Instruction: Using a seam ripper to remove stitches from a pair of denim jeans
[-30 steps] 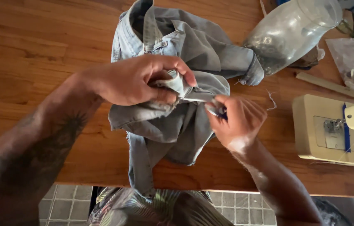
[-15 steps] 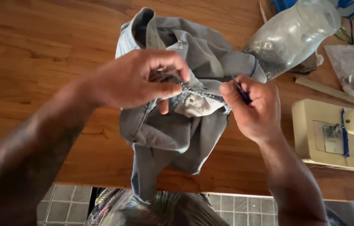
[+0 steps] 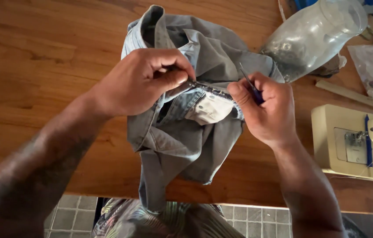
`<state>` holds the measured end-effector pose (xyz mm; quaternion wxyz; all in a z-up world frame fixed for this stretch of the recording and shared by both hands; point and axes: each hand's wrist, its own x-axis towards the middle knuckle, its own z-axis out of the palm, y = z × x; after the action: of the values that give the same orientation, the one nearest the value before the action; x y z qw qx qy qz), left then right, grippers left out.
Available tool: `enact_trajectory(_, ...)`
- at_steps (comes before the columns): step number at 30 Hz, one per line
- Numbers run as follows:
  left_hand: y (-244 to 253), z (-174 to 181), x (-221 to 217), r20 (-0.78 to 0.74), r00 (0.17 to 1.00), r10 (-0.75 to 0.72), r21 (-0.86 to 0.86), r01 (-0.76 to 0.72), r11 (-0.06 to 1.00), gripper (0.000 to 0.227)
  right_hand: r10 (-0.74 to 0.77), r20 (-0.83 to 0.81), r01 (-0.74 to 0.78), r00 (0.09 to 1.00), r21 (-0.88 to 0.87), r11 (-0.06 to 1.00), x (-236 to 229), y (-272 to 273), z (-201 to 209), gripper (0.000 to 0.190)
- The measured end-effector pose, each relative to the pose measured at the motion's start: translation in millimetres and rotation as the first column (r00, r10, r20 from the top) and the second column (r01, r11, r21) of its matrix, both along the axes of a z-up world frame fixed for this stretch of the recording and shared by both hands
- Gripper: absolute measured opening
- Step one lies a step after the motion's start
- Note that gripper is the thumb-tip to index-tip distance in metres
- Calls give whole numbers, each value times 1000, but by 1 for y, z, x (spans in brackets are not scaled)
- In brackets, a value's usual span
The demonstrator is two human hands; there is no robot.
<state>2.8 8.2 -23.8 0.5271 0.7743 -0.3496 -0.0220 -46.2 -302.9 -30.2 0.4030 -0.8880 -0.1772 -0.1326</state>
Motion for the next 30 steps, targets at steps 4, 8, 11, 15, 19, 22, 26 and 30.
enact_trajectory(4,-1,-2,-5,95,995,23,-48,-18,999,12,44,60,-41,997,-56,998,-4,-4,1,37)
enact_trajectory(8,0,-4,-14,116,992,46,-97,-35,995,11,21,74,-15,997,-84,996,-8,-7,-3,39)
enact_trajectory(11,0,-2,-17,121,990,67,-86,-56,995,12,7,82,0,997,-82,997,-10,-5,-5,38)
enact_trajectory(15,4,3,-17,52,997,54,-57,-51,997,13,17,97,-7,995,-99,995,-14,-4,-8,34)
enact_trajectory(19,8,1,-19,41,999,34,-20,-33,999,13,23,117,-8,993,-130,992,-19,0,-8,35)
enact_trajectory(22,11,-1,-23,-4,999,43,-17,-43,999,8,21,204,17,979,-186,982,-20,0,-18,36)
enact_trajectory(26,6,13,-25,-346,936,62,188,5,982,31,115,443,-34,889,-187,982,-14,-4,-45,30)
enact_trajectory(30,0,41,-23,-616,772,159,454,182,872,99,184,736,38,652,-274,961,-5,-7,-75,35)
